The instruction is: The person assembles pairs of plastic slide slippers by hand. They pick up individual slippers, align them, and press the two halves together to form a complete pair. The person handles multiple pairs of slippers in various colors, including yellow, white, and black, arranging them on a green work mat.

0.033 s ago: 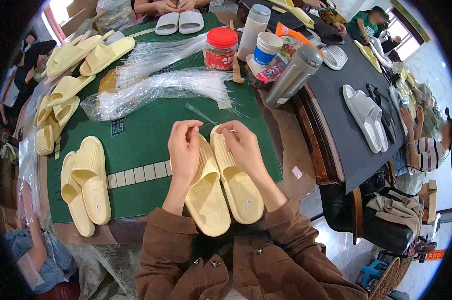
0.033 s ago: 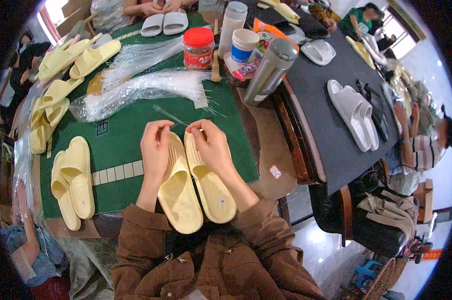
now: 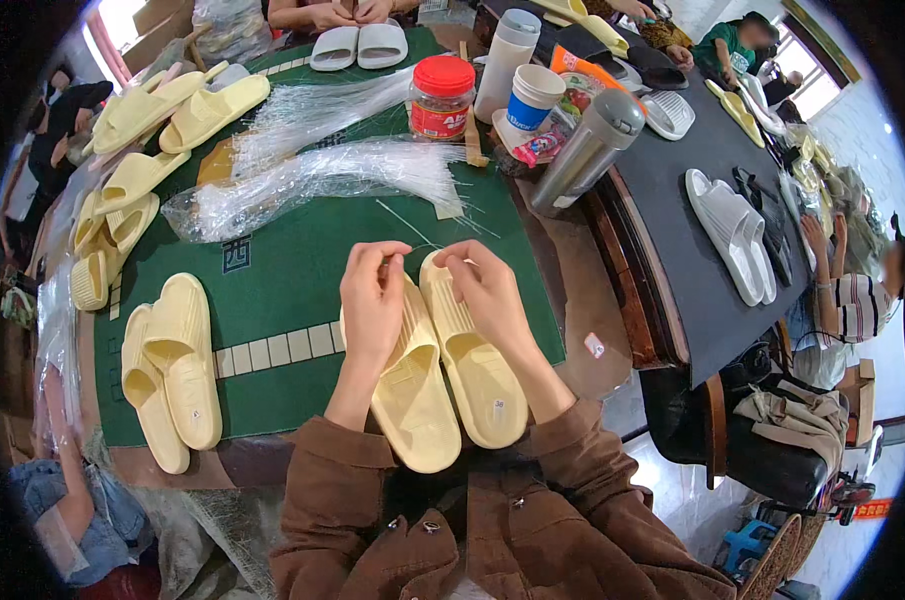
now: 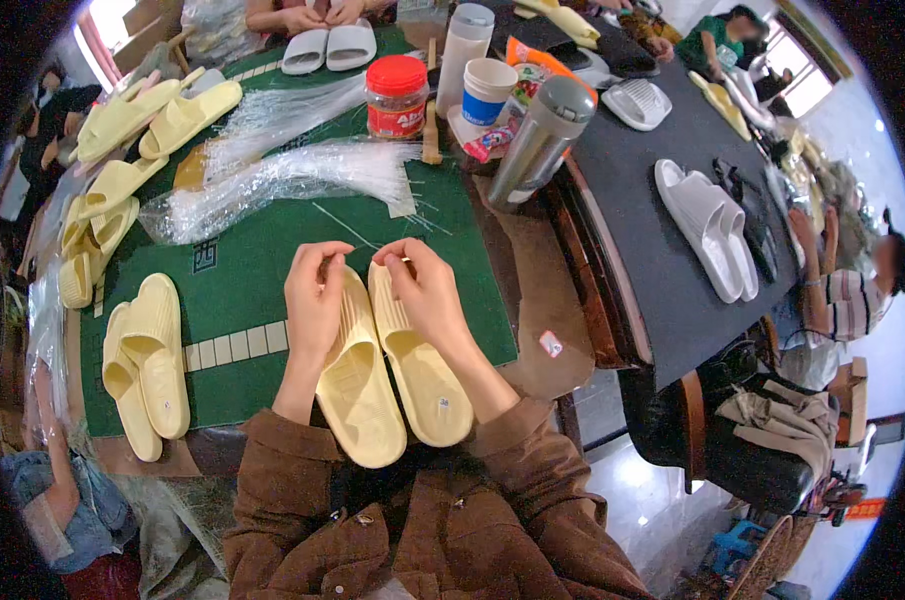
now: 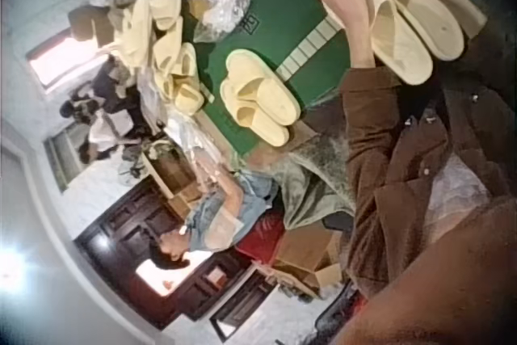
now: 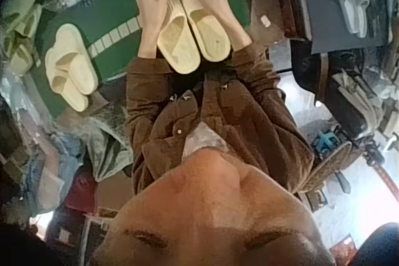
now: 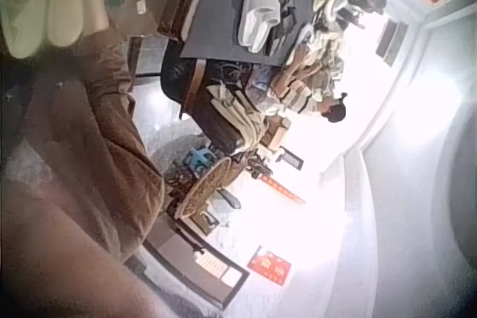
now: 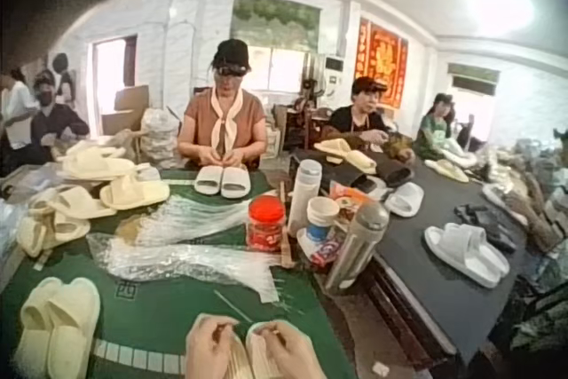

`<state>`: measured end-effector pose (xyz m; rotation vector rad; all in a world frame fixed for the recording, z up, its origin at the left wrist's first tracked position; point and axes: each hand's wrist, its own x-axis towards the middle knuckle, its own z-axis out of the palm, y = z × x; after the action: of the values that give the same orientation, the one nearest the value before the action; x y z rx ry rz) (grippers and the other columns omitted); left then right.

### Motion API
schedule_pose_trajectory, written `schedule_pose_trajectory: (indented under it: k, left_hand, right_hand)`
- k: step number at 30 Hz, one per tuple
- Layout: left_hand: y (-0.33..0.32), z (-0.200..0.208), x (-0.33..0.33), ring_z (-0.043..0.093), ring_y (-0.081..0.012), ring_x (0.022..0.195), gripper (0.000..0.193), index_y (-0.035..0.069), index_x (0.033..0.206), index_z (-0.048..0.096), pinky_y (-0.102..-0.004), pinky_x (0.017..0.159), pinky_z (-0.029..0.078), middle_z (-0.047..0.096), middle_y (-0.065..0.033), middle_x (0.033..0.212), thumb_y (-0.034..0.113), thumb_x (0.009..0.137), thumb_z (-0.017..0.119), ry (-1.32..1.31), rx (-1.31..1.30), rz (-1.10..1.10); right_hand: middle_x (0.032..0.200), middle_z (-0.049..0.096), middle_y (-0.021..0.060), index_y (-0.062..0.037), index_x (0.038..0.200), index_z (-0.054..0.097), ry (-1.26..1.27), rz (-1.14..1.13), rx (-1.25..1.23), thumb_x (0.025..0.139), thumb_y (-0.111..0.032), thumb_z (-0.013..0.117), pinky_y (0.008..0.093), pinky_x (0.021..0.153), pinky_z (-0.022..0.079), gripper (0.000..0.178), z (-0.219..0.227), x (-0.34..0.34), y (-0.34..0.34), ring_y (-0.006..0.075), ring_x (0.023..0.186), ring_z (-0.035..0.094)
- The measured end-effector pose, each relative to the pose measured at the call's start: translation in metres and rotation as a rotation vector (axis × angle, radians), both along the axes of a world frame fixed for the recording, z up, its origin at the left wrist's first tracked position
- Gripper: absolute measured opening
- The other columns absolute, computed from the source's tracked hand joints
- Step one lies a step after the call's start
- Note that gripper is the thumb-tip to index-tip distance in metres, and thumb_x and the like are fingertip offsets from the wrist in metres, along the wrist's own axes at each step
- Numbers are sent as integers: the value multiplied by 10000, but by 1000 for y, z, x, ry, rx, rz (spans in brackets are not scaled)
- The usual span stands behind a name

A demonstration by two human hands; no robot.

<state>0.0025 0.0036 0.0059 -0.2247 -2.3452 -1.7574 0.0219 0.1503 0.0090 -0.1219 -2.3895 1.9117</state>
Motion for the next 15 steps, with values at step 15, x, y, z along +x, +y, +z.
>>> schedule_pose_trajectory:
  k: [15]
  left_hand:
    - [7,-10,1,559,-192,743,105,-1,931,590,-294,673,443,581,-94,876,33,941,491,184,-55,-12]
  right_hand:
    - [849,619,25,-12,1002,583,217,44,13,871,-69,637,230,539,401,153,-10,5,-3,47,581,482]
